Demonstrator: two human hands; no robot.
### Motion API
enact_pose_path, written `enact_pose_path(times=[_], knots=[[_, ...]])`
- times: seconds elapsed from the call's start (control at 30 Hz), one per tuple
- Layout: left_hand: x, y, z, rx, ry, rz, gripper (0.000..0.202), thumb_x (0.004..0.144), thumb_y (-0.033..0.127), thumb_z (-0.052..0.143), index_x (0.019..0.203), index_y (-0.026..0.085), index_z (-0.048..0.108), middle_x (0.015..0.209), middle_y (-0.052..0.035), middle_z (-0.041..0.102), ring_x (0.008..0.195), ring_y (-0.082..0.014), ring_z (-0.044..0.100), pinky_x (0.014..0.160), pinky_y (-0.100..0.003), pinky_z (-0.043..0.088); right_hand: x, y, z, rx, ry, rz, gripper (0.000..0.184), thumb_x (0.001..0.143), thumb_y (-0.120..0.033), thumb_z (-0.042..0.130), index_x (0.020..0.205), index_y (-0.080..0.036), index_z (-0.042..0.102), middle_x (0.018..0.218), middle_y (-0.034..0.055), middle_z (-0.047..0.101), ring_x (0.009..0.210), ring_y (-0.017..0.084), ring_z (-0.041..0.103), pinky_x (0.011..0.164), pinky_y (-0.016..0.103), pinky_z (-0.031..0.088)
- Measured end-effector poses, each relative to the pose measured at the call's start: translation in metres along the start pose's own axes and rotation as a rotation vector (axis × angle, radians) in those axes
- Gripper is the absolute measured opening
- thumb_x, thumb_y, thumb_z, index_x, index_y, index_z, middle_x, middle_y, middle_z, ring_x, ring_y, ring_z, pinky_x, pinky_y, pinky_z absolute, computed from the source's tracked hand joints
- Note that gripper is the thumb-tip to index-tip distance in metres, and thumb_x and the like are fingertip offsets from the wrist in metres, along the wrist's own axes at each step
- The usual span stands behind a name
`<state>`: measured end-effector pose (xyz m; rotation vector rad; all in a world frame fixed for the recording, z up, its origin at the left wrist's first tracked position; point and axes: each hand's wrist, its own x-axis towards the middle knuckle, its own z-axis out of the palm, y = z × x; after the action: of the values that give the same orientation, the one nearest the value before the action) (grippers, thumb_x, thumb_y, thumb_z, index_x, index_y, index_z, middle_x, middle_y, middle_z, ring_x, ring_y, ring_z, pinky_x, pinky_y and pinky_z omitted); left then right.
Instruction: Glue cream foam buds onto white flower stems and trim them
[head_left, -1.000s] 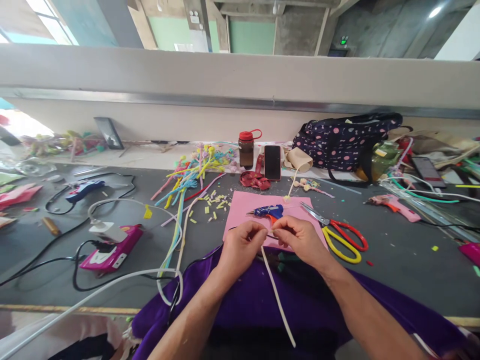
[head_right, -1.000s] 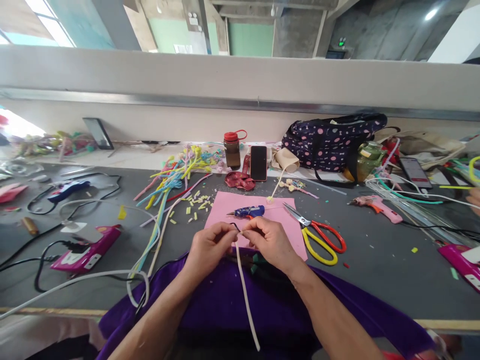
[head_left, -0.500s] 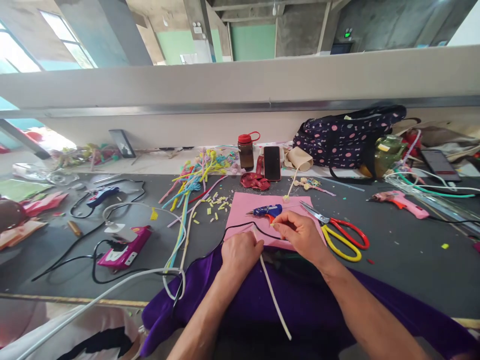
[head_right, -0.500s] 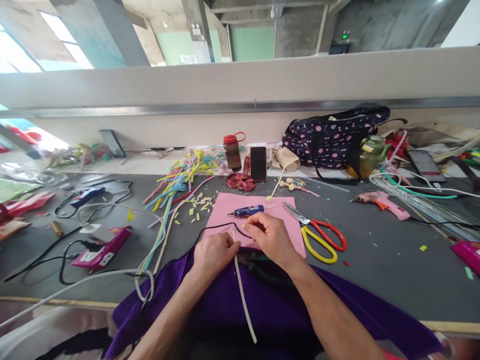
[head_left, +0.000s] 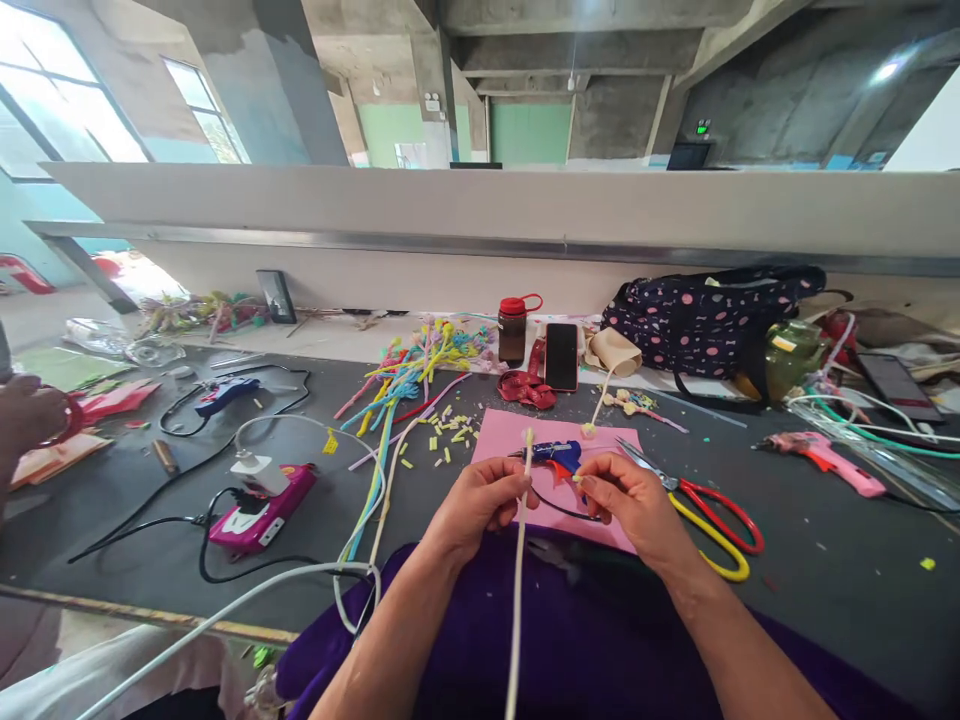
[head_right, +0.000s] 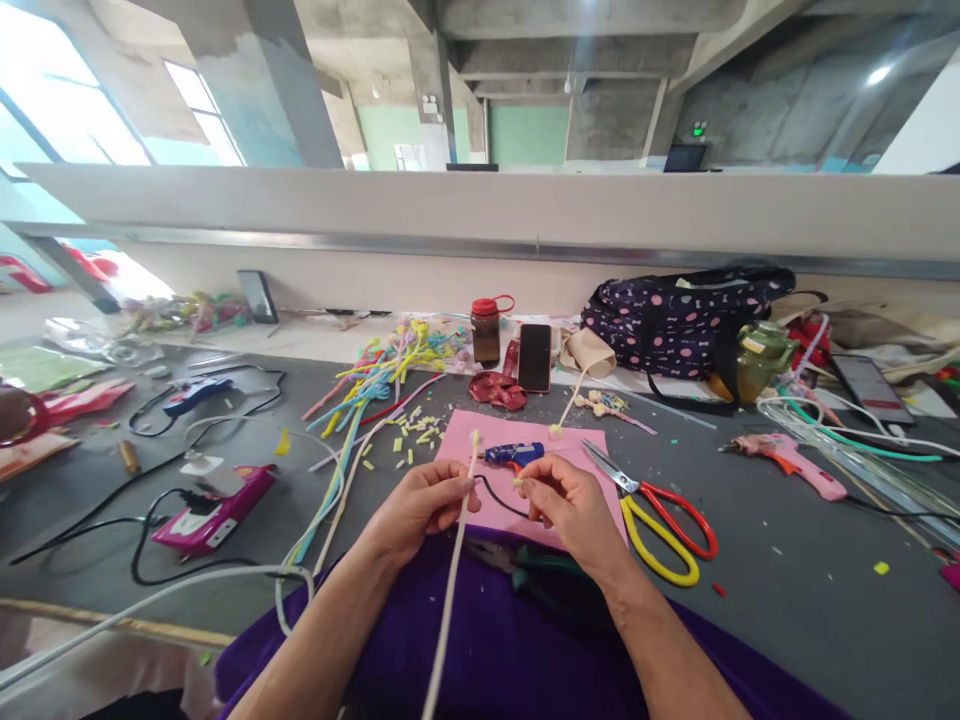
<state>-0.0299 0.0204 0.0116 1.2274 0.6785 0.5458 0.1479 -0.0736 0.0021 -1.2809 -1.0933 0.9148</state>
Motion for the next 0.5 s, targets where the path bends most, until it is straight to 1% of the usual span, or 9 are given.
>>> enact_pose_path(times=[0.03,0.1,0.23,0.37,0.5], knots=[[0.003,0.003,0.0,-0.048,-0.019,-0.002,0.021,0.071,0.032,0.063,0.072,0.012,0.059,0.062,-0.0015,0.063,0.035,-0.0009,0.033,0.034,-0.015,0.016,0.001,0.001,0.0,0.003,0.001,0.007,0.018,0.077,-0.035,0.063,0.08,-0.017,0.062,0.06,-0.0024,0.054,0.052,0.011,0.048,0.046,0.022,0.038],[0.01,0.008,0.0,-0.103,-0.043,-0.009,0.018,0.069,0.028,0.065,0.075,0.012,0.06,0.061,-0.0006,0.062,0.035,-0.0005,0.031,0.034,-0.015,0.016,0.002,0.003,0.0,-0.003,-0.004,0.014,0.019,0.077,-0.036,0.063,0.08,-0.017,0.062,0.059,-0.0023,0.053,0.052,0.011,0.048,0.047,0.023,0.037],[0.02,0.009,0.004,-0.154,-0.088,-0.025,0.014,0.066,0.024,0.066,0.068,0.013,0.057,0.063,-0.0012,0.063,0.037,-0.0013,0.037,0.033,-0.014,0.018,0.001,0.005,0.001,-0.048,-0.042,0.017,0.017,0.08,-0.035,0.06,0.08,-0.018,0.062,0.058,-0.0024,0.053,0.052,0.011,0.047,0.048,0.023,0.038],[0.022,0.004,0.008,-0.172,-0.091,-0.041,0.02,0.067,0.03,0.067,0.068,0.014,0.054,0.063,0.0,0.062,0.037,-0.002,0.039,0.033,-0.015,0.021,-0.002,0.005,0.003,-0.068,-0.068,0.043,0.017,0.08,-0.035,0.061,0.079,-0.019,0.061,0.059,-0.0022,0.054,0.052,0.012,0.048,0.049,0.024,0.039],[0.017,-0.002,0.01,-0.181,-0.094,-0.007,0.027,0.07,0.038,0.067,0.069,0.015,0.053,0.068,-0.0007,0.062,0.039,-0.0029,0.043,0.034,-0.015,0.025,-0.006,0.002,0.009,-0.058,-0.091,0.027,0.015,0.081,-0.033,0.06,0.078,-0.019,0.06,0.062,-0.0024,0.053,0.053,0.01,0.046,0.05,0.023,0.038]])
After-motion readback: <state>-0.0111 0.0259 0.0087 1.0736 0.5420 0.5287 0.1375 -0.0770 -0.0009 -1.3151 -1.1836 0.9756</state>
